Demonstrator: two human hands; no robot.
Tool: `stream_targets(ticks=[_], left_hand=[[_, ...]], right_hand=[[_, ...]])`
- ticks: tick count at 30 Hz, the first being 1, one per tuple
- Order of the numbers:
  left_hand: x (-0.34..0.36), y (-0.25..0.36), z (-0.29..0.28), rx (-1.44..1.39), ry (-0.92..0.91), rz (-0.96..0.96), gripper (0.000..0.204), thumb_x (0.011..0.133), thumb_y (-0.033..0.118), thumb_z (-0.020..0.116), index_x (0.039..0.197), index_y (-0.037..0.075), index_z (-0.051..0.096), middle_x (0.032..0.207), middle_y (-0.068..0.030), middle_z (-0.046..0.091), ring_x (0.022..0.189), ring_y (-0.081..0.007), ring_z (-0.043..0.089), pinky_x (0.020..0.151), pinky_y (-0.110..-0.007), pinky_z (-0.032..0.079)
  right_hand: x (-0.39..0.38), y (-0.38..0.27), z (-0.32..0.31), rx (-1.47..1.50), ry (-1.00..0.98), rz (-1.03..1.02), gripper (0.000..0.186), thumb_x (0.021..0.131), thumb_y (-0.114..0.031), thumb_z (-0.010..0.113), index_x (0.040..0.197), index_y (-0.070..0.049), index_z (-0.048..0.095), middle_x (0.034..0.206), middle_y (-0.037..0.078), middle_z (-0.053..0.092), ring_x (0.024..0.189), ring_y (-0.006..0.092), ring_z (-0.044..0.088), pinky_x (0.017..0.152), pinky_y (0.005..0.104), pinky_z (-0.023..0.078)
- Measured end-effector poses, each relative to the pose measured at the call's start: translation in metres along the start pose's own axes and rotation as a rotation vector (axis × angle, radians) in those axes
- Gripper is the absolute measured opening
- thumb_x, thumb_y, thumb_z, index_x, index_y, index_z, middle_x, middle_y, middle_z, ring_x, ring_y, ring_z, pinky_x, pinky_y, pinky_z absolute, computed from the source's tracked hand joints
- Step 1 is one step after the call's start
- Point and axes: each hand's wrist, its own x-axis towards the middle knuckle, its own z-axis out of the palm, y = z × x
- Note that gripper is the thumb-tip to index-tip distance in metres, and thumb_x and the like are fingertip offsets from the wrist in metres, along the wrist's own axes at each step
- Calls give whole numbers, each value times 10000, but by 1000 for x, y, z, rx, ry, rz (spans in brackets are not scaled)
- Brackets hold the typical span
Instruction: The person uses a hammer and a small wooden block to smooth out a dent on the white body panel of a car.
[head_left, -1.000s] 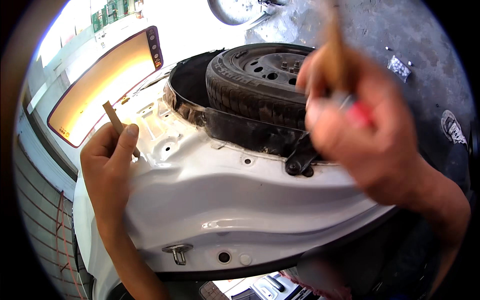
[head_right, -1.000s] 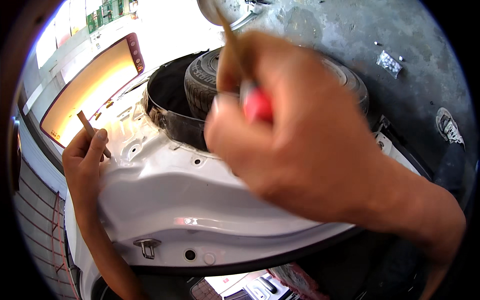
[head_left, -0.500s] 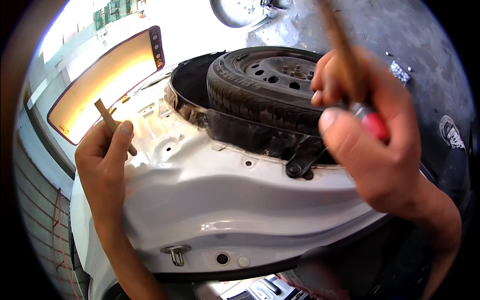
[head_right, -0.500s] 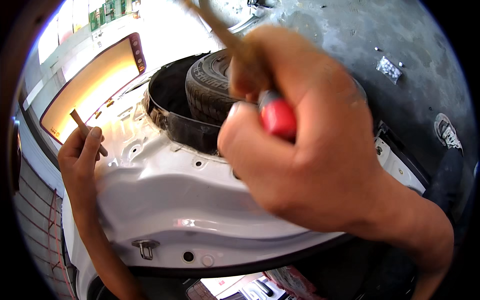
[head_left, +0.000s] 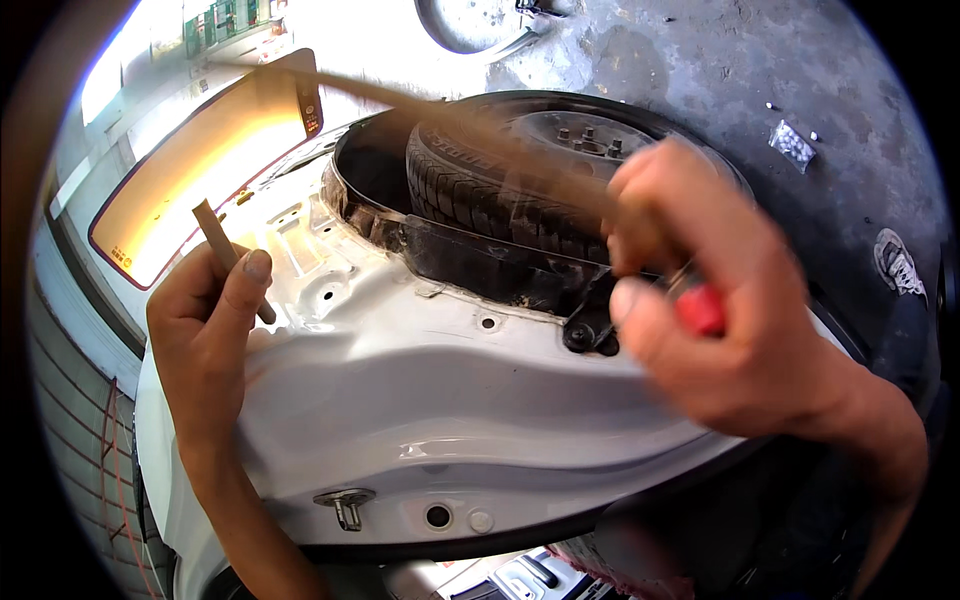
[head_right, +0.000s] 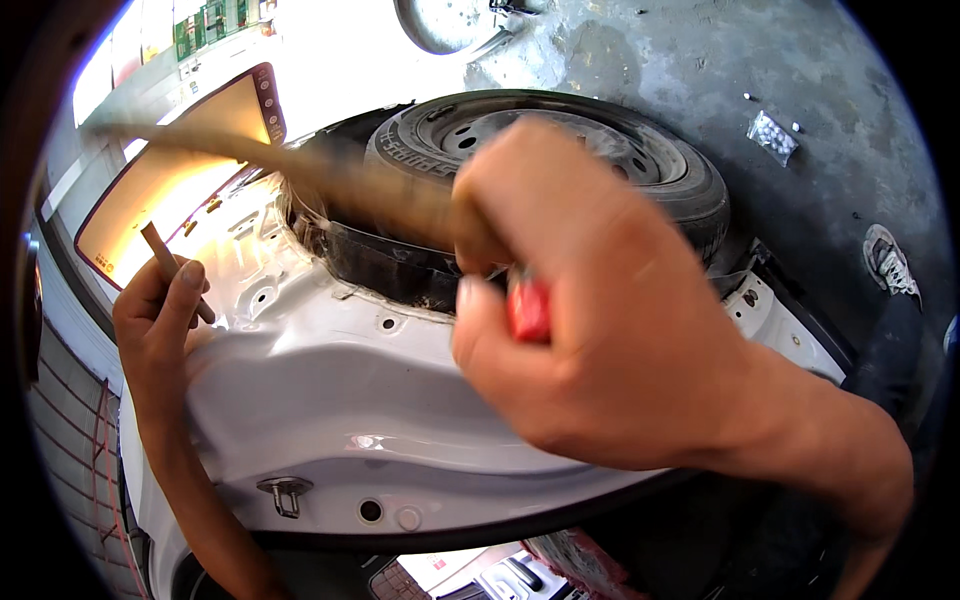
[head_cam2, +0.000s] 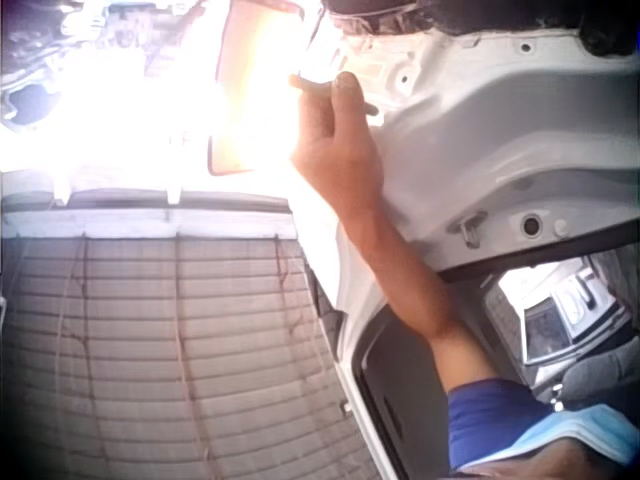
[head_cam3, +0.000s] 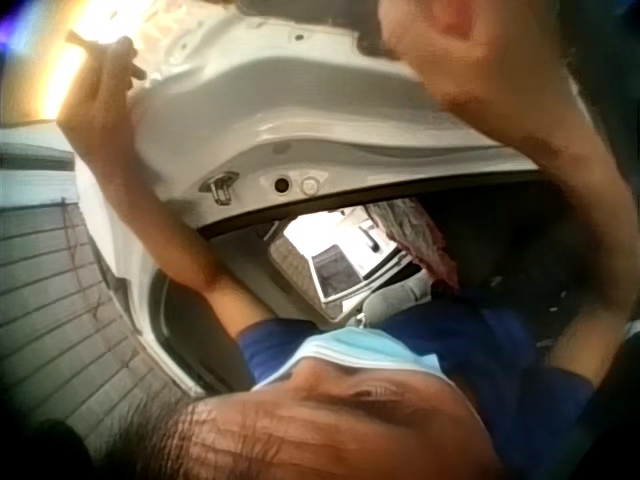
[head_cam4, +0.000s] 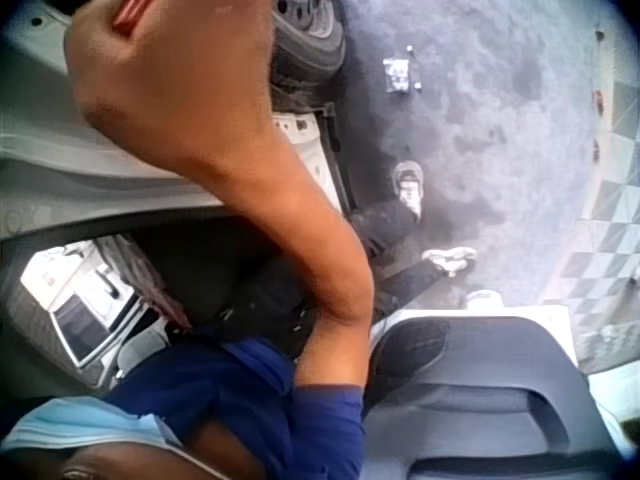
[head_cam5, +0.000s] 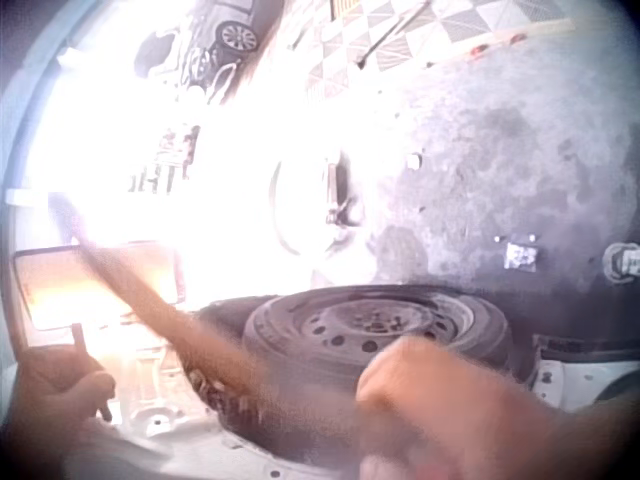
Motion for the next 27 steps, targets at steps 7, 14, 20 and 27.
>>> stream_targets(ticks=[7, 14, 20, 27], left_hand=[[3, 1, 0, 52, -66, -20, 271, 964, 272, 681, 907, 7, 670, 763, -1, 591, 668, -71, 499, 622, -242, 374], [4, 3, 3, 18, -51, 2, 267, 958, 244, 698, 863, -2, 659, 721, 11, 571, 664, -64, 485, 609, -242, 366], [-1, 7, 0, -27, -35, -34, 264, 963, 226, 697, 856, -12, 658, 707, 16, 567, 675, -52, 483, 609, -240, 370], [1, 7, -1, -47, -44, -15, 279, 972, 253, 691, 885, -10, 664, 721, 19, 568, 683, -56, 486, 619, -238, 378]], right_hand=[[0, -1, -4, -164, -122, -57, 198, 806, -2, 568, 994, -9, 507, 992, 89, 507, 910, 171, 510, 848, 330, 451], [-1, -7, -7, -4, -32, 26, 160, 847, -67, 574, 988, -23, 513, 997, 77, 507, 919, 158, 502, 875, 333, 446], [1, -8, -4, 181, 116, 100, 165, 813, -17, 567, 970, -22, 514, 983, 100, 515, 894, 176, 515, 825, 338, 446], [0, 2, -6, -34, 101, -59, 170, 827, -13, 564, 988, -32, 516, 995, 93, 523, 922, 168, 514, 883, 345, 433]])
